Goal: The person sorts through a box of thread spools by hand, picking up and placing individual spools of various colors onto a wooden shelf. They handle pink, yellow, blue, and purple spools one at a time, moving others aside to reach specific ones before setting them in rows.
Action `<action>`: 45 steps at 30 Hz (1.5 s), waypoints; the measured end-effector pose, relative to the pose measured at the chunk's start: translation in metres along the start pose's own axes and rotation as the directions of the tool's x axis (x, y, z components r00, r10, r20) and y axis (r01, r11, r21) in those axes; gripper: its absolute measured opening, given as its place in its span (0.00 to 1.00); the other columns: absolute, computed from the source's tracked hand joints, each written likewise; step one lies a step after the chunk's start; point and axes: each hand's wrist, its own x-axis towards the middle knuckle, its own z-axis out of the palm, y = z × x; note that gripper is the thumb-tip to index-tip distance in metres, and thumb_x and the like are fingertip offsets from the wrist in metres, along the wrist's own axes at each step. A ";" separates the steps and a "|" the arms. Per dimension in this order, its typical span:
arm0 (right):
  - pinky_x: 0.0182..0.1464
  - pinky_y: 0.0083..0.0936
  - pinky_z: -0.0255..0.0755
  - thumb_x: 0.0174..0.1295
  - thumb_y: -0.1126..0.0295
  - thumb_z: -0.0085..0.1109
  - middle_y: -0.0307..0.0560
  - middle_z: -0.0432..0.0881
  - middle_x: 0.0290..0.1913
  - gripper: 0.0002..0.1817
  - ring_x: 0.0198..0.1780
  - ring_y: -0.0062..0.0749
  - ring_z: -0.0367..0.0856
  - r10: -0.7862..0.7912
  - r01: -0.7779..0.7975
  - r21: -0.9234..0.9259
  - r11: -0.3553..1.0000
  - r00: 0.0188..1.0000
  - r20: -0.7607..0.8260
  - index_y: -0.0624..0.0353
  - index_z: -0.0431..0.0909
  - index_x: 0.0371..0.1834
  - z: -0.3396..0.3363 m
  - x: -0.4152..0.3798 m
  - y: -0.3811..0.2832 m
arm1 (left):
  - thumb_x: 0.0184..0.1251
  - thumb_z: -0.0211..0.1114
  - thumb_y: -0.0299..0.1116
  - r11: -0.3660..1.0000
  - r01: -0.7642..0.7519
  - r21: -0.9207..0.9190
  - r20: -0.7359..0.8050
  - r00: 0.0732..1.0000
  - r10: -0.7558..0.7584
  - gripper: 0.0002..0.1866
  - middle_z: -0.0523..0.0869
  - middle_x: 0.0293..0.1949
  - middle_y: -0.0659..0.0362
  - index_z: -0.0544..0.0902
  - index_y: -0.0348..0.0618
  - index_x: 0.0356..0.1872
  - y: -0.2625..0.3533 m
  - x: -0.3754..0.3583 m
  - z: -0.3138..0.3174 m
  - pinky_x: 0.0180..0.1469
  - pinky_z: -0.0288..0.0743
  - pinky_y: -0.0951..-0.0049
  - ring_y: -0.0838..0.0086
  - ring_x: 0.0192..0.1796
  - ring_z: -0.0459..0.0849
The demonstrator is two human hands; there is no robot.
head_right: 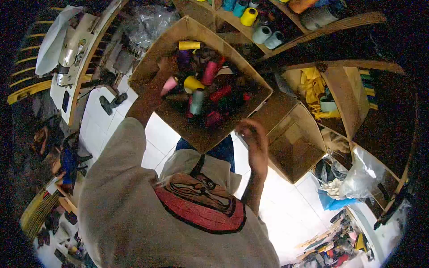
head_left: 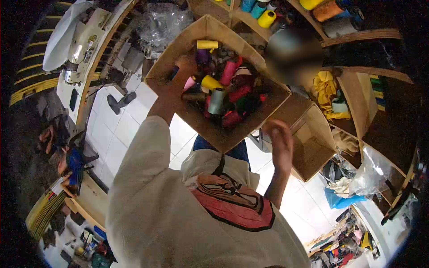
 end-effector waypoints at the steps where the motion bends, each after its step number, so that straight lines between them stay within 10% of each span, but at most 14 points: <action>1: 0.54 0.25 0.71 0.66 0.72 0.57 0.45 0.80 0.45 0.13 0.48 0.28 0.77 -0.007 0.017 -0.096 0.995 0.995 0.100 0.61 0.75 0.53 0.020 0.021 0.003 | 0.63 0.60 0.43 0.999 0.009 -0.050 0.006 1.000 -0.009 0.24 0.82 0.53 0.45 0.78 0.42 0.57 -0.012 -0.007 0.007 0.55 0.74 0.46 0.51 0.57 0.80; 6: 0.54 0.23 0.70 0.68 0.71 0.56 0.40 0.79 0.48 0.11 0.50 0.24 0.76 -0.004 0.133 -0.247 0.960 0.887 0.462 0.58 0.75 0.53 0.092 0.132 0.065 | 0.61 0.63 0.48 0.969 0.039 -0.243 0.062 0.998 -0.025 0.23 0.84 0.48 0.44 0.82 0.40 0.49 -0.058 -0.026 0.027 0.52 0.79 0.53 0.50 0.53 0.83; 8: 0.53 0.22 0.70 0.66 0.72 0.58 0.43 0.79 0.48 0.14 0.49 0.28 0.78 -0.228 0.402 -0.244 0.882 0.820 0.525 0.59 0.74 0.53 0.104 0.202 0.127 | 0.60 0.64 0.50 0.956 0.031 -0.291 0.043 0.999 -0.020 0.24 0.85 0.44 0.43 0.82 0.39 0.46 -0.065 -0.046 0.016 0.50 0.79 0.53 0.48 0.48 0.85; 12: 0.49 0.32 0.75 0.58 0.73 0.61 0.52 0.76 0.53 0.23 0.50 0.45 0.80 -0.260 0.451 -0.774 0.444 0.892 0.370 0.61 0.70 0.57 0.142 0.264 0.132 | 0.59 0.65 0.52 0.915 0.038 -0.401 -0.066 0.995 -0.070 0.25 0.86 0.35 0.41 0.82 0.35 0.39 -0.047 -0.111 -0.065 0.44 0.79 0.51 0.46 0.41 0.85; 21: 0.42 0.46 0.78 0.55 0.73 0.58 0.64 0.72 0.56 0.31 0.44 0.55 0.81 0.023 0.436 -0.895 -0.090 0.900 0.436 0.63 0.64 0.64 0.168 0.385 0.203 | 0.62 0.69 0.38 0.272 -0.168 -0.948 -0.225 0.954 -0.197 0.17 0.87 0.35 0.50 0.81 0.33 0.42 -0.017 -0.217 -0.134 0.43 0.77 0.67 0.67 0.37 0.86; 24: 0.40 0.48 0.77 0.59 0.69 0.57 0.64 0.75 0.49 0.32 0.46 0.51 0.80 -0.260 0.333 -0.926 0.180 0.924 0.282 0.66 0.62 0.68 0.171 0.387 0.223 | 0.65 0.67 0.38 0.314 -0.222 -0.923 -0.296 0.932 -0.211 0.20 0.85 0.42 0.50 0.79 0.29 0.46 -0.010 -0.240 -0.136 0.52 0.72 0.68 0.67 0.44 0.80; 26: 0.48 0.47 0.78 0.45 0.67 0.66 0.63 0.74 0.54 0.30 0.50 0.55 0.79 -0.037 0.356 -0.932 -0.065 0.933 0.359 0.60 0.74 0.56 0.173 0.356 0.167 | 0.64 0.68 0.37 0.121 -0.110 -0.987 -0.135 0.965 -0.224 0.19 0.85 0.42 0.52 0.79 0.30 0.48 -0.006 -0.246 -0.126 0.50 0.73 0.70 0.70 0.43 0.80; 29: 0.49 0.50 0.78 0.41 0.64 0.69 0.65 0.74 0.54 0.33 0.52 0.57 0.79 0.214 0.510 -0.858 -0.057 0.846 0.488 0.59 0.75 0.56 0.163 0.367 0.164 | 0.62 0.71 0.37 0.242 -0.137 -0.961 -0.193 0.954 -0.227 0.18 0.85 0.36 0.56 0.80 0.31 0.44 -0.007 -0.254 -0.115 0.46 0.73 0.74 0.75 0.39 0.79; 30: 0.49 0.51 0.78 0.39 0.63 0.70 0.66 0.73 0.55 0.35 0.50 0.59 0.80 -0.104 0.510 -0.858 0.062 0.858 0.502 0.59 0.75 0.56 0.151 0.349 0.166 | 0.62 0.71 0.36 0.226 -0.142 -0.964 -0.191 0.958 -0.214 0.18 0.85 0.36 0.56 0.80 0.31 0.44 -0.004 -0.257 -0.126 0.46 0.73 0.74 0.76 0.39 0.79; 32: 0.48 0.49 0.79 0.38 0.62 0.70 0.63 0.77 0.52 0.35 0.47 0.57 0.82 0.098 0.316 -0.942 0.112 0.940 0.327 0.59 0.76 0.55 0.154 0.329 0.137 | 0.62 0.71 0.36 0.195 -0.147 -0.970 -0.183 0.966 -0.183 0.17 0.84 0.36 0.56 0.80 0.31 0.43 0.006 -0.268 -0.148 0.47 0.73 0.74 0.76 0.39 0.79; 42: 0.45 0.41 0.76 0.46 0.55 0.67 0.61 0.81 0.45 0.35 0.43 0.50 0.83 -0.365 0.462 -0.656 0.597 0.885 0.290 0.63 0.72 0.57 0.087 0.213 0.057 | 0.67 0.67 0.37 0.279 -0.306 -0.910 -0.343 0.934 -0.094 0.17 0.81 0.42 0.59 0.78 0.34 0.47 0.022 -0.265 -0.120 0.50 0.71 0.74 0.75 0.44 0.77; 45: 0.50 0.38 0.74 0.50 0.53 0.68 0.60 0.80 0.46 0.35 0.49 0.47 0.81 -0.275 0.373 -0.519 0.769 0.926 0.258 0.61 0.72 0.59 0.046 0.181 0.034 | 0.68 0.66 0.37 0.328 -0.339 -0.882 -0.349 0.937 0.031 0.18 0.78 0.53 0.58 0.78 0.35 0.51 0.039 -0.273 -0.134 0.55 0.69 0.72 0.73 0.52 0.76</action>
